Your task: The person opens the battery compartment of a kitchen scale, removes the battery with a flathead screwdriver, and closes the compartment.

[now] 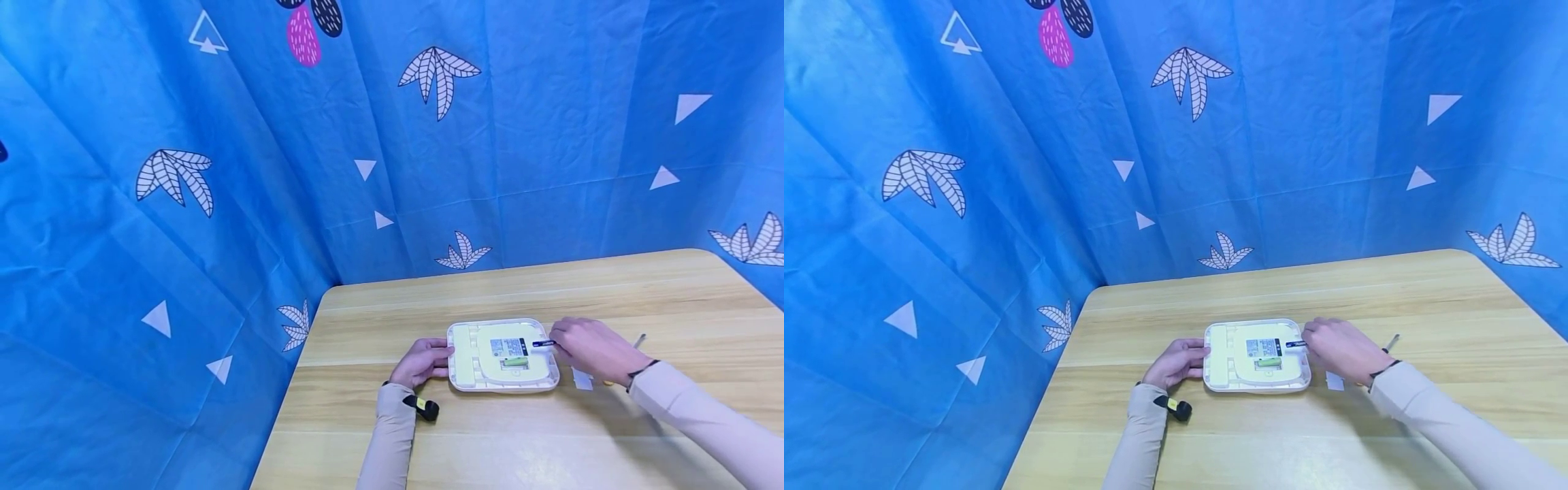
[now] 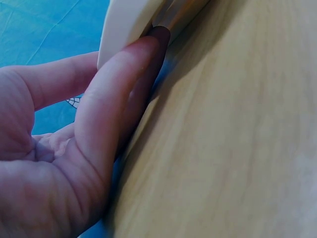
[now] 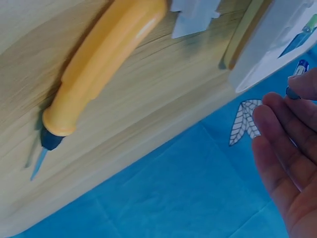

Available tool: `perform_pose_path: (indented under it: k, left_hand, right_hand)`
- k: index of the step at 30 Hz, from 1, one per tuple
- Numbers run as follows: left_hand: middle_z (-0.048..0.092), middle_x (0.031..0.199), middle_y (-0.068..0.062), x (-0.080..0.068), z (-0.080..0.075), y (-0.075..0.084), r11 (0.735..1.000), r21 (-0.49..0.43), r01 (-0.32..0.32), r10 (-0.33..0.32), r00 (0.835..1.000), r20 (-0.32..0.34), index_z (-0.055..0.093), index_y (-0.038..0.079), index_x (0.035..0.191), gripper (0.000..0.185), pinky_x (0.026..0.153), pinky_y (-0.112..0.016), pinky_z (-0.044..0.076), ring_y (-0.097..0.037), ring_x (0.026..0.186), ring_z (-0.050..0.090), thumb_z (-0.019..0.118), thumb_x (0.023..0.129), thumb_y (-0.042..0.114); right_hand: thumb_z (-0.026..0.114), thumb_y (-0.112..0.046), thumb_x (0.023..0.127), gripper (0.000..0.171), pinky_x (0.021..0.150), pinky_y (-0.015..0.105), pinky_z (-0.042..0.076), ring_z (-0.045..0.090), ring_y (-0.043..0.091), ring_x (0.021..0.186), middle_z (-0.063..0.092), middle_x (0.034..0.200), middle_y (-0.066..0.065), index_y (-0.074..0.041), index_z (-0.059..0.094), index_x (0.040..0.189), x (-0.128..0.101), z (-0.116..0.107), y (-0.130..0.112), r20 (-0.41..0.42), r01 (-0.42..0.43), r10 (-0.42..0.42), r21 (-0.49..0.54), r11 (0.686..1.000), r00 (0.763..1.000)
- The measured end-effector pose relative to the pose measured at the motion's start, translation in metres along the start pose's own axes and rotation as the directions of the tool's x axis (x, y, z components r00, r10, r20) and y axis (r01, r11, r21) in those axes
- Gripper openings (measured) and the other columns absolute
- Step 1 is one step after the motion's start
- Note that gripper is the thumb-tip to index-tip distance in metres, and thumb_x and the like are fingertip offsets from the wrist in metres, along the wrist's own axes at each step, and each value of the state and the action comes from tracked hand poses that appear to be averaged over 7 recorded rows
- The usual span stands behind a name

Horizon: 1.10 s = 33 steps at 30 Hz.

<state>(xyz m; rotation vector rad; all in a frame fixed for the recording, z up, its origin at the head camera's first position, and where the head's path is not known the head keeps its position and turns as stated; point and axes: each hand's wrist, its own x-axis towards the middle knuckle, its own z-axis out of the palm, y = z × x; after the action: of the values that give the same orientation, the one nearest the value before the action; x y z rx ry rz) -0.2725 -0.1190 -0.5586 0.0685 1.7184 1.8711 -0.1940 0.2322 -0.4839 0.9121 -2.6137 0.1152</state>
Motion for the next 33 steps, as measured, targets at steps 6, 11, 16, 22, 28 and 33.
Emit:
perform_pose_path:
  k: [6,11,16,22,28,33]
  left_hand:
    - [0.076,0.106,-0.011,0.000,0.000,-0.001,1.000,0.001,0.005,-0.005,1.000,-0.006,0.055,-0.010,0.136,0.039,0.080,-0.031,0.067,-0.019,0.087,0.076,0.062,0.102,0.008]
    - [0.076,0.102,-0.008,0.000,0.000,-0.002,1.000,0.010,-0.003,0.003,1.000,-0.009,0.056,-0.010,0.135,0.037,0.080,-0.033,0.067,-0.019,0.087,0.076,0.062,0.102,0.008]
    - [0.076,0.101,-0.008,0.001,0.000,-0.003,1.000,0.006,-0.010,0.010,1.000,0.003,0.056,-0.011,0.134,0.036,0.083,-0.034,0.067,-0.020,0.088,0.077,0.061,0.103,0.007]
    - [0.076,0.103,-0.010,0.000,0.000,-0.002,1.000,0.000,-0.012,0.012,1.000,0.001,0.055,-0.011,0.135,0.037,0.084,-0.035,0.067,-0.021,0.089,0.077,0.061,0.103,0.007]
    - [0.076,0.101,-0.008,0.000,0.001,-0.003,1.000,0.010,-0.006,0.006,1.000,-0.012,0.056,-0.010,0.134,0.037,0.083,-0.035,0.067,-0.020,0.089,0.077,0.062,0.102,0.008]
    - [0.077,0.105,-0.011,0.000,0.001,-0.001,1.000,0.006,-0.002,0.002,1.000,-0.012,0.055,-0.010,0.135,0.039,0.083,-0.035,0.067,-0.020,0.088,0.077,0.063,0.102,0.008]
  right_hand:
    - [0.076,-0.004,0.083,0.019,0.053,0.024,0.049,0.049,0.004,0.064,0.062,0.075,-0.006,-0.017,0.064,0.076,-0.005,-0.002,0.008,0.022,-0.050,0.050,0.003,0.999,0.998]
    - [0.076,-0.003,0.083,0.017,0.056,0.027,0.054,0.054,0.006,0.066,0.066,0.077,-0.004,-0.016,0.066,0.078,-0.007,-0.006,0.015,0.039,-0.077,0.076,0.024,0.997,0.996]
    - [0.074,-0.001,0.084,0.020,0.055,0.025,0.051,0.050,0.004,0.064,0.064,0.075,-0.006,-0.017,0.065,0.076,-0.010,-0.009,0.024,0.071,-0.120,0.118,0.032,0.992,0.991]
    - [0.076,-0.001,0.082,0.013,0.054,0.029,0.055,0.058,0.010,0.065,0.069,0.079,0.000,-0.012,0.069,0.081,-0.011,-0.013,0.033,0.081,-0.148,0.146,0.015,0.989,0.986]
    - [0.075,-0.003,0.084,0.009,0.055,0.032,0.056,0.060,0.011,0.067,0.070,0.080,0.001,-0.011,0.071,0.082,-0.014,-0.016,0.043,0.113,-0.201,0.197,0.020,0.979,0.974]
    - [0.074,-0.003,0.086,0.005,0.059,0.036,0.058,0.060,0.012,0.070,0.073,0.085,0.003,-0.008,0.073,0.087,-0.019,-0.016,0.054,0.131,-0.256,0.246,0.069,0.964,0.960]
